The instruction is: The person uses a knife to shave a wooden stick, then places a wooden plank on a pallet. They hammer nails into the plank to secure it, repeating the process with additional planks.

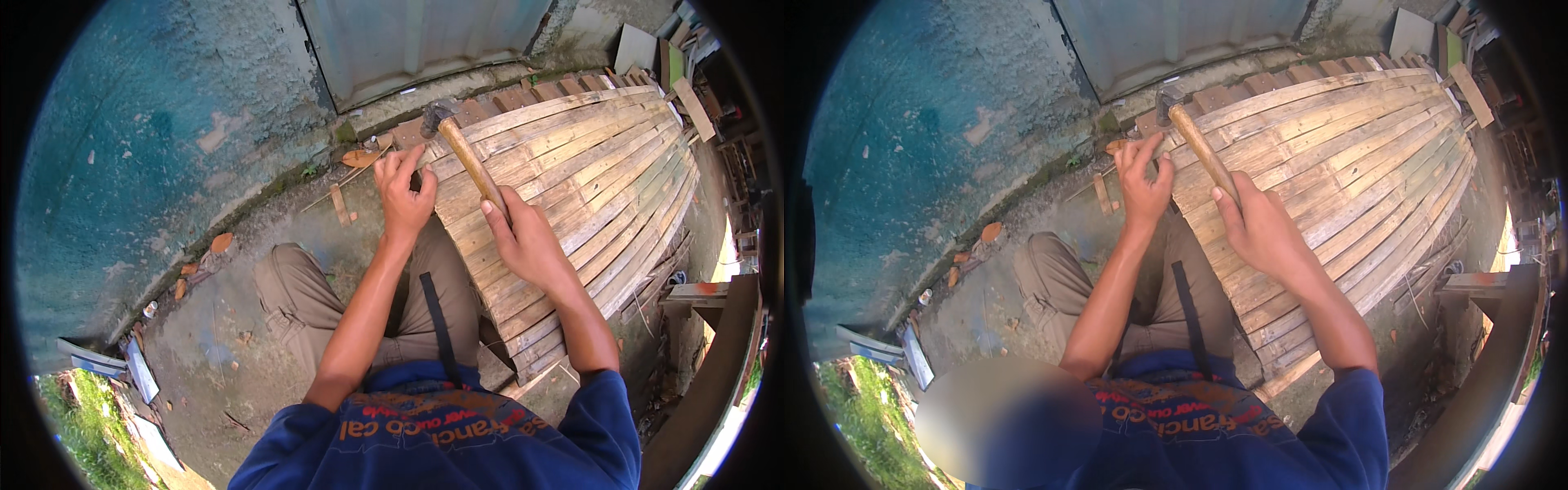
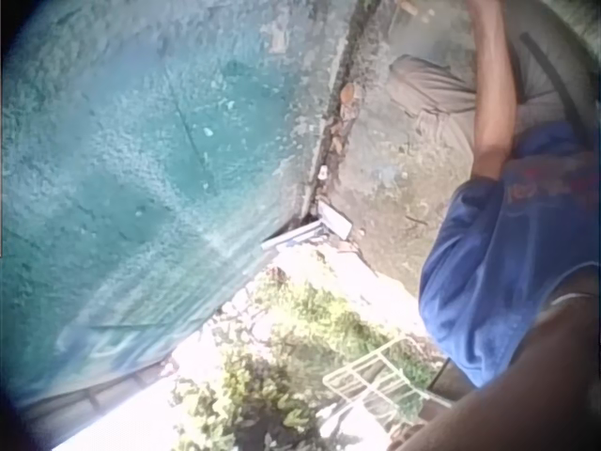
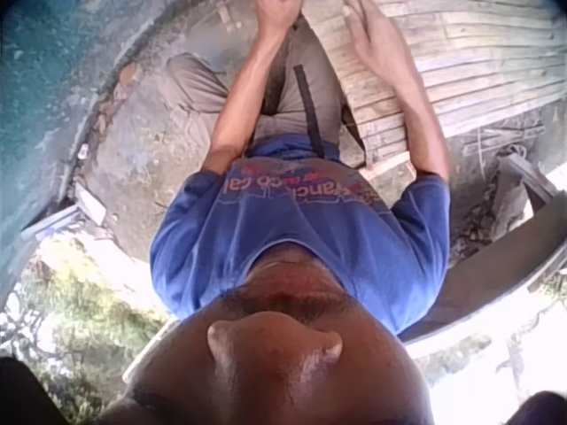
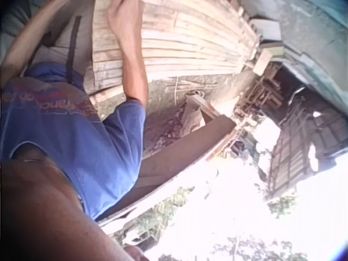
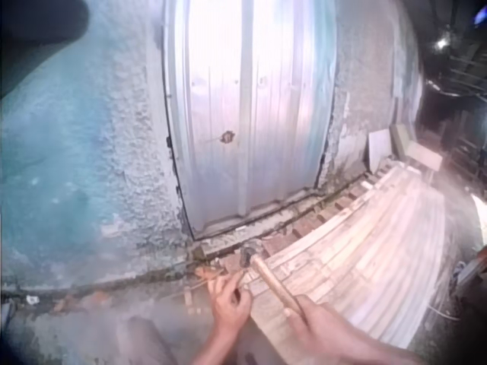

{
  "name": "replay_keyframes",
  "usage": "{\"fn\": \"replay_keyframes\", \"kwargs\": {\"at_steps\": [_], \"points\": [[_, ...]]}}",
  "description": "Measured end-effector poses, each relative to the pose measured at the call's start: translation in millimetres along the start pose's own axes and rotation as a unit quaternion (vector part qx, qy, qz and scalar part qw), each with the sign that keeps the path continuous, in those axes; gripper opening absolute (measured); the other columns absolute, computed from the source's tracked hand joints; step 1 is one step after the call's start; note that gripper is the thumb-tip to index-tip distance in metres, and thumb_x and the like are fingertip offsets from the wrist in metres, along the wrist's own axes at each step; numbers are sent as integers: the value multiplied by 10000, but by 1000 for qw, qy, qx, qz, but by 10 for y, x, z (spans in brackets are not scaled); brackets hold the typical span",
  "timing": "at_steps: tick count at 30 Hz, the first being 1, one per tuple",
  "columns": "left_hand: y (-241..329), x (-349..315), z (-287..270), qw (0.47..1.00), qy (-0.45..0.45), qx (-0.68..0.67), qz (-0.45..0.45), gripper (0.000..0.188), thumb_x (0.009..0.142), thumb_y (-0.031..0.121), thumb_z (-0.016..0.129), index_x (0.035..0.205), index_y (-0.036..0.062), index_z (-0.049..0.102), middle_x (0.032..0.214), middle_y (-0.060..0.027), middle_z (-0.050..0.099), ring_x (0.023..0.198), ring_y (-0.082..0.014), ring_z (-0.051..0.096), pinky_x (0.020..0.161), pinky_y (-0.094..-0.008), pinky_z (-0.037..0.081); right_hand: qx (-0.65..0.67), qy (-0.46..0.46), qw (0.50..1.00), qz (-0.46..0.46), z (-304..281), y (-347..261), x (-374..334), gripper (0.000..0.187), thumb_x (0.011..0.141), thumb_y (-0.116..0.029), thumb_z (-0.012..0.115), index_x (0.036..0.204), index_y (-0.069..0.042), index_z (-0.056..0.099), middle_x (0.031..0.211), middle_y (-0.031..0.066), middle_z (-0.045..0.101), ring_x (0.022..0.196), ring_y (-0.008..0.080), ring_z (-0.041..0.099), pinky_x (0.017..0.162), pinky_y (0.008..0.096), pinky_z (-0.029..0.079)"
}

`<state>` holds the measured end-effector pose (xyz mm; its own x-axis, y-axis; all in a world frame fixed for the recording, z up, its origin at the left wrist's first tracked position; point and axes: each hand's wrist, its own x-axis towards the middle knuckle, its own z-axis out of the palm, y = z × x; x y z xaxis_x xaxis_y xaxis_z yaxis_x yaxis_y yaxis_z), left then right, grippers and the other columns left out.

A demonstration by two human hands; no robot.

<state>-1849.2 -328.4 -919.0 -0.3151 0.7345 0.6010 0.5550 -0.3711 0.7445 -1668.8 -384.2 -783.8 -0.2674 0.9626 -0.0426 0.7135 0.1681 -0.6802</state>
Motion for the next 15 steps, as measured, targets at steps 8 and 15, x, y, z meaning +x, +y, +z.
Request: {"fn": "replay_keyframes", "kwargs": {"at_steps": [8, 15], "points": [[-3, 14, -3, 1000, -1, 7, 6, 321, 854, 56, 669, 1167, 8, 720, 1022, -129, 630, 1004, -296, 539, 930, -392, 442, 46, 16, 999, -15, 18, 27, 8, 296, 1073, -282, 517, 1078, 12, 539, 624, 194, 577, 575, 378, 609, 562, 452, 449], [-78, 64, -17, 993, 13, -95, -65, 263, 951, 90, 650, 1189, 0, 713, 1000, -98, 682, 954, -214, 611, 906, -362, 476, 218, 27, 975, 45, 226, 201, 53, 273, 1101, -281, 481, 1158, -34, 582, 692, -20, 473, 562, 57, 409, 499, 259, 352]]}}
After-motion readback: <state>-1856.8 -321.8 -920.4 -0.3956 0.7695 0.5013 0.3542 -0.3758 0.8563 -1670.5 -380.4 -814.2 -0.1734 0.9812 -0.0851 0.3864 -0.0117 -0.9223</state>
